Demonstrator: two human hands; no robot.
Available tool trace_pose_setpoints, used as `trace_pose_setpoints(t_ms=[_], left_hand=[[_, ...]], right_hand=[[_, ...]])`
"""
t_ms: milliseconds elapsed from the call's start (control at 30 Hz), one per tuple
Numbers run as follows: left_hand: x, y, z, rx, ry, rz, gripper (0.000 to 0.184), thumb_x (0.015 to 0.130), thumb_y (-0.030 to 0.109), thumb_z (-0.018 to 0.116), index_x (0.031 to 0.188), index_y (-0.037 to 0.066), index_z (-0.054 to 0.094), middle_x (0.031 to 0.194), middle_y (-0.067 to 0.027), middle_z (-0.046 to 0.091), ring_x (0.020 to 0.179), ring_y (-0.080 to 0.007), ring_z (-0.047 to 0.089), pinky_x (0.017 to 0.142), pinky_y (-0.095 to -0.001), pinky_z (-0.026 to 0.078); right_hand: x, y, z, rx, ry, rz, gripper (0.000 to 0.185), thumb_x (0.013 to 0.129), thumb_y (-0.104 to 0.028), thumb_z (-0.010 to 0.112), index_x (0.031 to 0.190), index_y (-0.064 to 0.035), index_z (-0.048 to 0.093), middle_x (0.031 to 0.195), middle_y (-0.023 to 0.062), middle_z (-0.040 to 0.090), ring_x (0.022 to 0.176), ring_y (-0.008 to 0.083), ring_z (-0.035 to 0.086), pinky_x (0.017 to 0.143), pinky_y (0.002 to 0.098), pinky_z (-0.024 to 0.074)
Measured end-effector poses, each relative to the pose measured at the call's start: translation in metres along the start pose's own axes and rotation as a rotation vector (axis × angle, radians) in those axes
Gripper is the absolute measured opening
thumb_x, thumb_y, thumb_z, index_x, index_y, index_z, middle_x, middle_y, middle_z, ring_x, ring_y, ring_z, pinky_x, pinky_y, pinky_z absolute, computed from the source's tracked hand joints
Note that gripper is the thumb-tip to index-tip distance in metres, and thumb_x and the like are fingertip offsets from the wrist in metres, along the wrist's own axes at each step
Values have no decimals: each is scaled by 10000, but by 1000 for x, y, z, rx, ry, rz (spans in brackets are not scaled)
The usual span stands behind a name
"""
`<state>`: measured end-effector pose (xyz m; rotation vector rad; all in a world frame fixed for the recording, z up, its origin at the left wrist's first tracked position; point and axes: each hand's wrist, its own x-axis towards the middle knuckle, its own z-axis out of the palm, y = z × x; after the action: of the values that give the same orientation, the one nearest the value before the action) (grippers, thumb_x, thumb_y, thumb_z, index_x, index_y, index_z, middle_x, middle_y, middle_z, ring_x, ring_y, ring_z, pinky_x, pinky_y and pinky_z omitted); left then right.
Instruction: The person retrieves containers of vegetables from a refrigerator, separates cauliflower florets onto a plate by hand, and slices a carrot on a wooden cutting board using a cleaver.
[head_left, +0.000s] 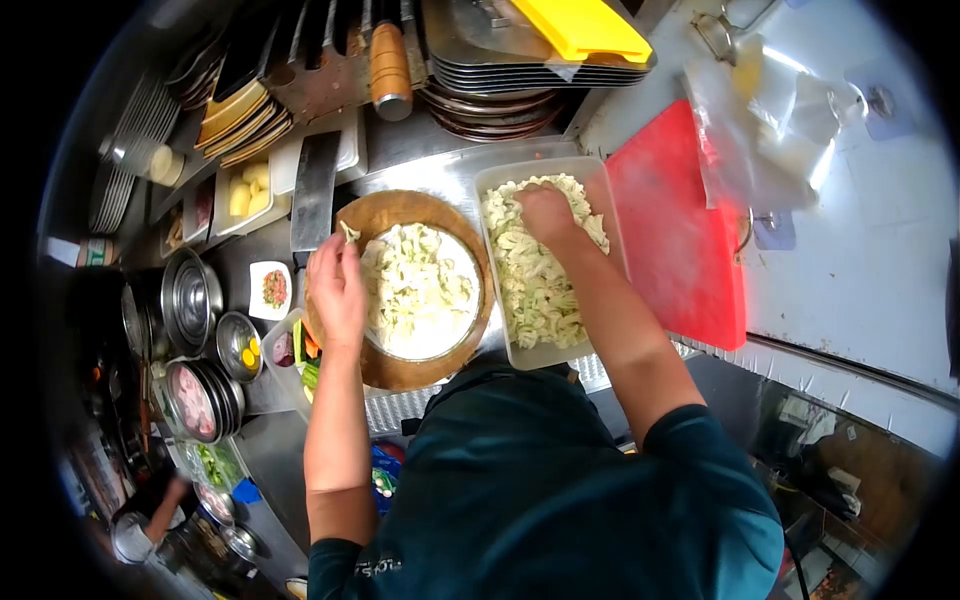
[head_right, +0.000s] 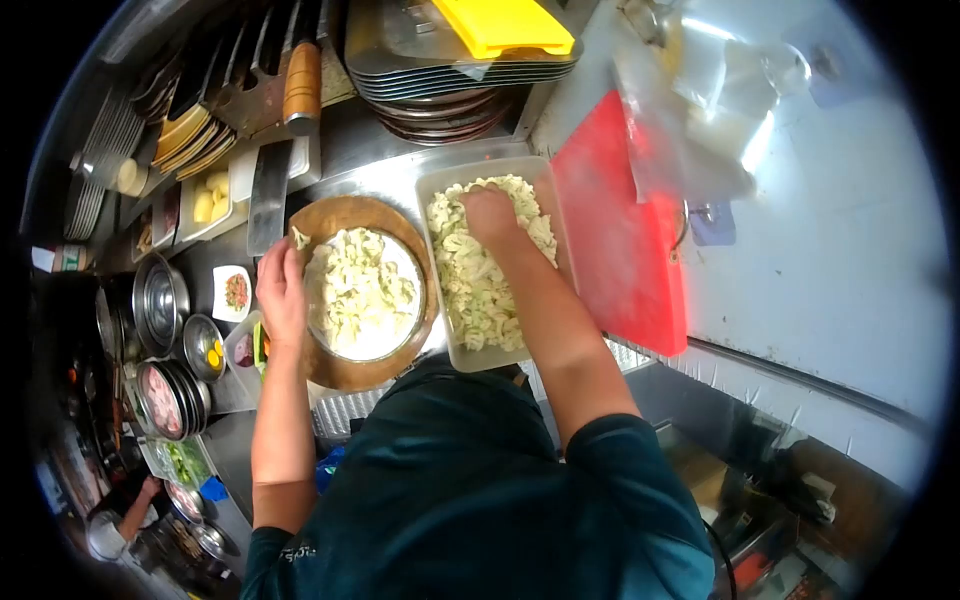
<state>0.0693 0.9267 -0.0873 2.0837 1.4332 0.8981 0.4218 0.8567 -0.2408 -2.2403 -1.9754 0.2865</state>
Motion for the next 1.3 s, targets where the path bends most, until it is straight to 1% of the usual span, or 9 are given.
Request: trace_pose_setpoints(t_ms=[100, 267, 400, 567, 800, 933, 1100, 1133, 1300], left_hand=[[18, 36, 27, 81, -113, 336, 181, 922, 50, 668, 1067, -34, 738, 1081, -181, 740, 1027, -323, 687, 944, -426, 554], [25, 93, 110, 113, -398, 717, 202, 657, -74, 664, 850, -16, 683, 934, -167, 693, 939, -323, 636, 888, -401, 548], [39, 114, 178, 743, -865, 805, 224, 861, 111, 616, 1032, 80, 756, 1073, -86, 750, 1070, -275, 659, 942, -396, 479], [36, 103, 239, 1051, -1073, 607, 263, 950, 200, 597, 1138, 142, 772, 1147, -44, 767, 1145, -243, 656, 977, -418, 402], [34, 101, 236, 949, -989, 603, 210, 913, 176, 649, 1089, 146, 759, 1135, -92, 760, 1148, -276, 648, 967, -429, 404], [42, 100, 213, 760, -883, 637, 180, 845, 95, 680, 1014, 110, 740, 1020, -119, 748, 1096, -314, 660, 960, -434, 447], [42, 96, 155, 94, -696, 511, 146, 805, -21, 645, 944, 19, 659, 918, -174, 693, 962, -366, 658, 913, -457, 513], [37, 99, 140, -17, -662, 457, 132, 801, -34, 637, 927, 5, 640, 905, -179, 680, 939, -374, 654, 899, -464, 521], [0, 75, 42, -33, -351, 239, 90, 838, -8, 664, 899, 12, 600, 906, -174, 653, 887, -364, 647, 803, -438, 530]], right_hand=[[1, 2, -10, -97, -102, 68, 235, 820, -70, 661, 1033, -80, 759, 1025, 126, 721, 991, 322, 668, 931, 435, 525], [-46, -6, -67, 323, 497, 268, 121, 839, -75, 656, 951, -50, 697, 949, 162, 681, 936, 382, 644, 854, 470, 530], [-102, 0, -94, 474, 574, 411, 159, 876, -102, 636, 1003, -8, 651, 875, 187, 669, 876, 448, 634, 821, 519, 526], [-150, -23, -79, 468, 211, 455, 445, 894, -281, 713, 1247, -32, 604, 847, 164, 691, 763, 401, 670, 705, 488, 553], [-128, -65, -44, 147, -16, 536, 935, 886, -420, 739, 1599, 3, 306, 760, 107, 690, 584, 262, 662, 519, 407, 529], [-123, -65, -33, 200, -54, 526, 894, 892, -347, 735, 1606, -27, 303, 833, 125, 699, 682, 271, 687, 584, 421, 548], [-148, -50, -34, 441, 70, 555, 874, 870, -227, 724, 1609, -44, 293, 1101, 202, 696, 916, 346, 701, 781, 465, 570], [-154, -50, -43, 493, 156, 536, 744, 853, -184, 702, 1531, -35, 433, 1182, 203, 676, 1013, 380, 681, 868, 469, 552], [-162, -57, -81, 715, 314, 421, 420, 845, -110, 666, 1260, -49, 663, 1132, 197, 671, 1021, 372, 670, 857, 451, 546]])
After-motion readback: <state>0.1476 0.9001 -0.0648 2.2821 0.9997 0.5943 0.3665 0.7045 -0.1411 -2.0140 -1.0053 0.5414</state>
